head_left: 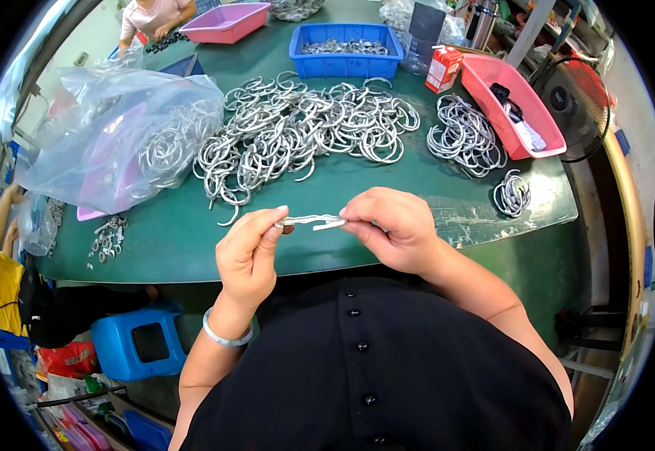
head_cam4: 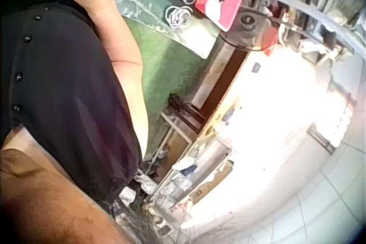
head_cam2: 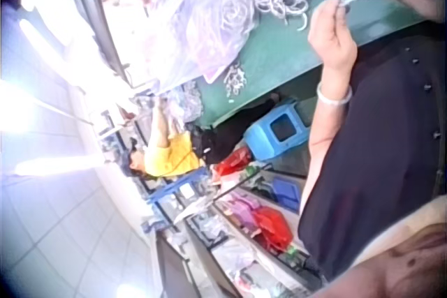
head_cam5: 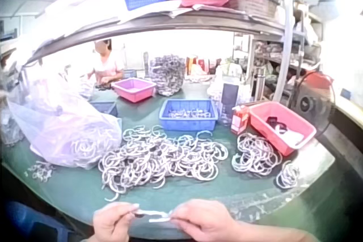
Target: The person assembles metal hoops by picking individual curved metal segments from a pile, joining them by hand, and placing the assembled hoops into a pink container.
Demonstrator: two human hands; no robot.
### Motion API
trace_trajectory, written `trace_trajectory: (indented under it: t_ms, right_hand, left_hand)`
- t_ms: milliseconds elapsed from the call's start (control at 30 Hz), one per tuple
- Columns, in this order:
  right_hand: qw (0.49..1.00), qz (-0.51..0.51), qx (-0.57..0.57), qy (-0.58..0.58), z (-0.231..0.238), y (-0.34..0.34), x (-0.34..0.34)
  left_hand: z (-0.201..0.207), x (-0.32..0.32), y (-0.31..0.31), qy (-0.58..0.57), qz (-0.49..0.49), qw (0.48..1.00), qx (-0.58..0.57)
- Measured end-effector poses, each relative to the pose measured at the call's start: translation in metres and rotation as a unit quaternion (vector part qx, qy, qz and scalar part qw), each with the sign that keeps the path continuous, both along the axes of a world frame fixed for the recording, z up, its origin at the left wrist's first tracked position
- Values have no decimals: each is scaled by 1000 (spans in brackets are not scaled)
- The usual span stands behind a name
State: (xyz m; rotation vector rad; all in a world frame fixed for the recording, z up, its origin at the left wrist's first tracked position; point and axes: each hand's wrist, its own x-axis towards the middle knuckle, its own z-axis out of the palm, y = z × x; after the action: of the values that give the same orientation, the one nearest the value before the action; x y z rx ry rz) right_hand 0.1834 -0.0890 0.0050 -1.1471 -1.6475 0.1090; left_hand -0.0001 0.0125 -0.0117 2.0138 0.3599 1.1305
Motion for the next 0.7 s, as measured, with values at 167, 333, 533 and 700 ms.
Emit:
trace_trajectory:
  t_ms: [167, 333, 533, 700]
  right_hand:
    - [996, 24, 69, -45, 4, 2, -2]
    - [996, 32, 70, -49, 4, 2, -4]
    - [987, 23, 83, -136, 4, -1, -1]
    - [977, 11, 108, -185, -3, 0, 3]
  left_hand:
    - [-9, 2, 3, -12, -35, 996, -82]
    - [-17, 5, 2, -44, -66, 983, -167]
    - [-20, 7, 1, -90, -75, 970, -215]
    - [-16, 9, 5, -114, -51, 985, -122]
